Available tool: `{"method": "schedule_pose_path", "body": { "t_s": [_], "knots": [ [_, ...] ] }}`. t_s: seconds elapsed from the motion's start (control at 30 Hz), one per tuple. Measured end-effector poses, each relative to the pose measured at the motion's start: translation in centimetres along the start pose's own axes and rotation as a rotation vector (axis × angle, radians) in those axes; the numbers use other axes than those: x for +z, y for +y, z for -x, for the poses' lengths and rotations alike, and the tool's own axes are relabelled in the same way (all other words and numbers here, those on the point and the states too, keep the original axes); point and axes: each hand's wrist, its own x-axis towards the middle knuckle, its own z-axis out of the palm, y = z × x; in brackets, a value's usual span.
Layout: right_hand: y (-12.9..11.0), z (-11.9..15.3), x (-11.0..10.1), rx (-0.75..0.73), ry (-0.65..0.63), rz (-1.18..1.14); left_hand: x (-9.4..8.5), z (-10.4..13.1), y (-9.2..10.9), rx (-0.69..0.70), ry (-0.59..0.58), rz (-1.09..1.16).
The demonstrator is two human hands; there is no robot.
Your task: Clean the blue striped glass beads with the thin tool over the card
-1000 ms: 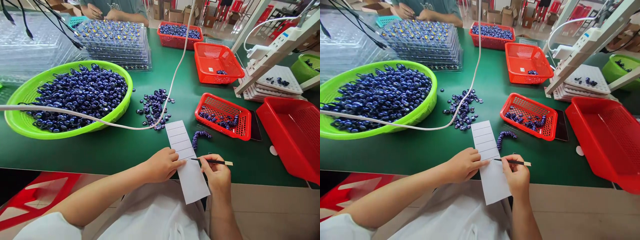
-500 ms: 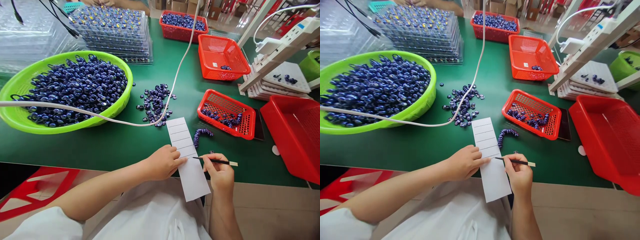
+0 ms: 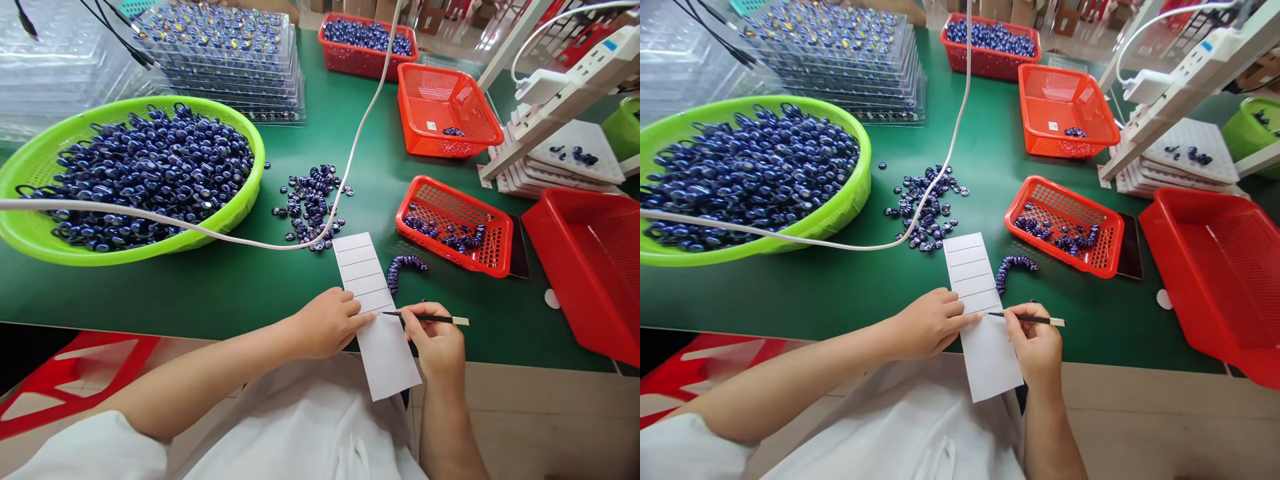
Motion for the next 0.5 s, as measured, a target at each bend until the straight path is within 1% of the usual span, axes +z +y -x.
{"method": "schedule_pose_path", "body": {
  "t_s": [0.1, 0.2, 0.4, 0.5],
  "knots": [
    [0.11, 0.03, 0.06, -0.006, 0.006, -0.012, 0.00, 0.00, 0.02, -0.002, 0.002, -0.003],
    [0.40, 0.10, 0.10, -0.032, 0.040, -0.045, -0.13, -0.03, 0.07, -0.002, 0.000, -0.005],
    [0.88, -0.02, -0.01, -0.017, 0.058, -0.237, -0.14, -0.06, 0.12, -0.005, 0.010, -0.003],
    [0.87, -0.08, 0.01, -0.027, 0.096, -0.292, -0.05, 0.07, 0.14, -0.020, 0.040, 0.036]
  ]
}}
